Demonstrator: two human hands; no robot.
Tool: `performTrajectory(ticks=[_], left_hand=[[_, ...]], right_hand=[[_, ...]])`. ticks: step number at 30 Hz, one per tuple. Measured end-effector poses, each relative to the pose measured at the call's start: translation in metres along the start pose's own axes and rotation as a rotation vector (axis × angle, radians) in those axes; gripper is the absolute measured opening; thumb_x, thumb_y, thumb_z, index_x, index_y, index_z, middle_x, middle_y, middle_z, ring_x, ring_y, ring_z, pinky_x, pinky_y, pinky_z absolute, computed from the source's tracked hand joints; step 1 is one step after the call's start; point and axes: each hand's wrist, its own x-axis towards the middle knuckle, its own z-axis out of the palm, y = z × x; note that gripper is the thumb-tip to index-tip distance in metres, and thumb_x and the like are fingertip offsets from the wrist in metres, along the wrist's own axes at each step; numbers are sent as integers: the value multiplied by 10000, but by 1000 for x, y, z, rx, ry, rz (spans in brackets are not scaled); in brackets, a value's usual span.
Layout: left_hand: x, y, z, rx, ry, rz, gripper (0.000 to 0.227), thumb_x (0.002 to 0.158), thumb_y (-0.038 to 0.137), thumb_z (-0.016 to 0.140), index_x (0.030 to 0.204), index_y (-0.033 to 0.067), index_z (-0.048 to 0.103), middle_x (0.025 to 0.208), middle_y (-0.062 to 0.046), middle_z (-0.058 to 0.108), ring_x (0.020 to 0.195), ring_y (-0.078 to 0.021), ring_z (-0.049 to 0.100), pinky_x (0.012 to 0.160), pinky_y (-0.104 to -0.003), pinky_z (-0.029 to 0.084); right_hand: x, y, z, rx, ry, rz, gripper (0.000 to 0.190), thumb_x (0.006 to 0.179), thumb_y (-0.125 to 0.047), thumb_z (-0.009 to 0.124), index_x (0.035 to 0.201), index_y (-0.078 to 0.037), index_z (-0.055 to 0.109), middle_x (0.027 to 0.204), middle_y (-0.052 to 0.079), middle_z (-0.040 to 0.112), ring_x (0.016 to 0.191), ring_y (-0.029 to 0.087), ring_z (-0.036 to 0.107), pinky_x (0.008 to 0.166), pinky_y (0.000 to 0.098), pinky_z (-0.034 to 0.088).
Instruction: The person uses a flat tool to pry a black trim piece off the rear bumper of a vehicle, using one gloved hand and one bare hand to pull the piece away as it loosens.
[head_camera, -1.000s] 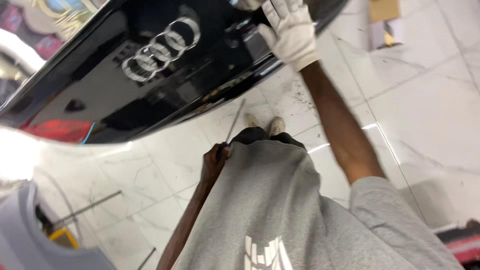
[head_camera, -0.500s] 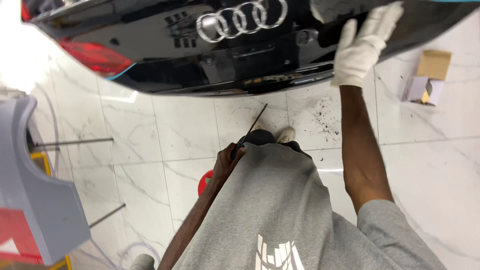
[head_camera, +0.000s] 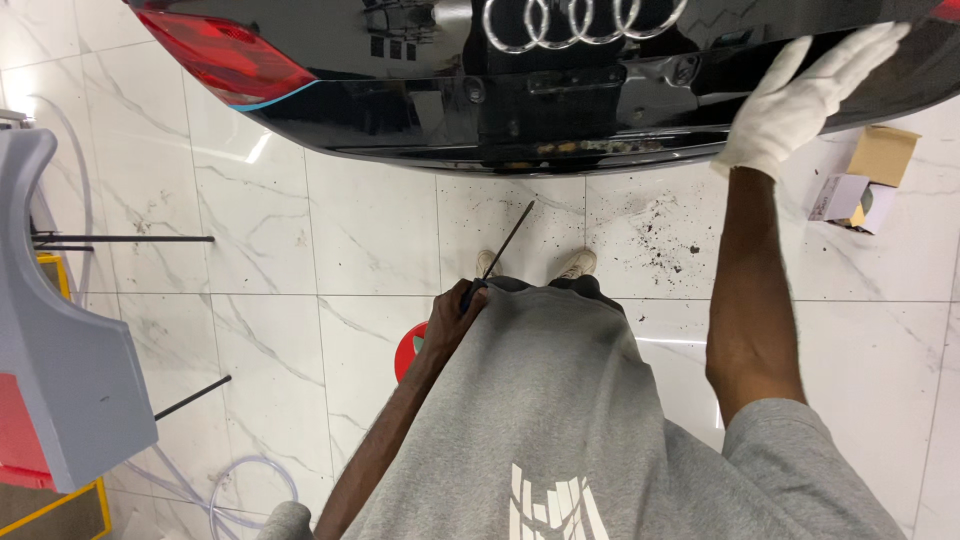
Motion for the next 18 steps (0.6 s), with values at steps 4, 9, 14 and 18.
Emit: performTrajectory(ticks=[4,9,14,18], left_hand=[[0,-12,-28,-3,-13,6,408,1086,472,581,933,94,599,695,19,494,640,-104,393,583,-327,322],[15,-28,-61,70,-56,4,404,1106,424,558,884,89,522,675,-37,460,630,-167,396,613,-380,317],[32,-39,-93,95,-65,102,352,1095,370,570,905,76,534,662,-88,518,577,-226,473,596,-412,354],[54,-54,-113,162,-94,177,373,1106,400,554,931,71,561,682,-114,587,582,-284,563,591,-434,382]], right_hand=[[18,8,59,-72,174,-215,822,1273,-488,157,1772,163,110,1826,325,38,1684,402,-54,1385,447,-127],[-21,-16,37,111,2,-300,753,1316,-450,371,1783,99,152,1752,333,6,1649,450,-4,1384,527,-1],[-49,-30,65,184,101,-75,632,1133,258,325,1708,3,379,1721,267,11,1574,437,-51,1397,464,132],[-117,-58,152,836,285,46,666,1247,-530,428,1739,-139,207,1814,159,142,1704,377,275,1417,459,313]])
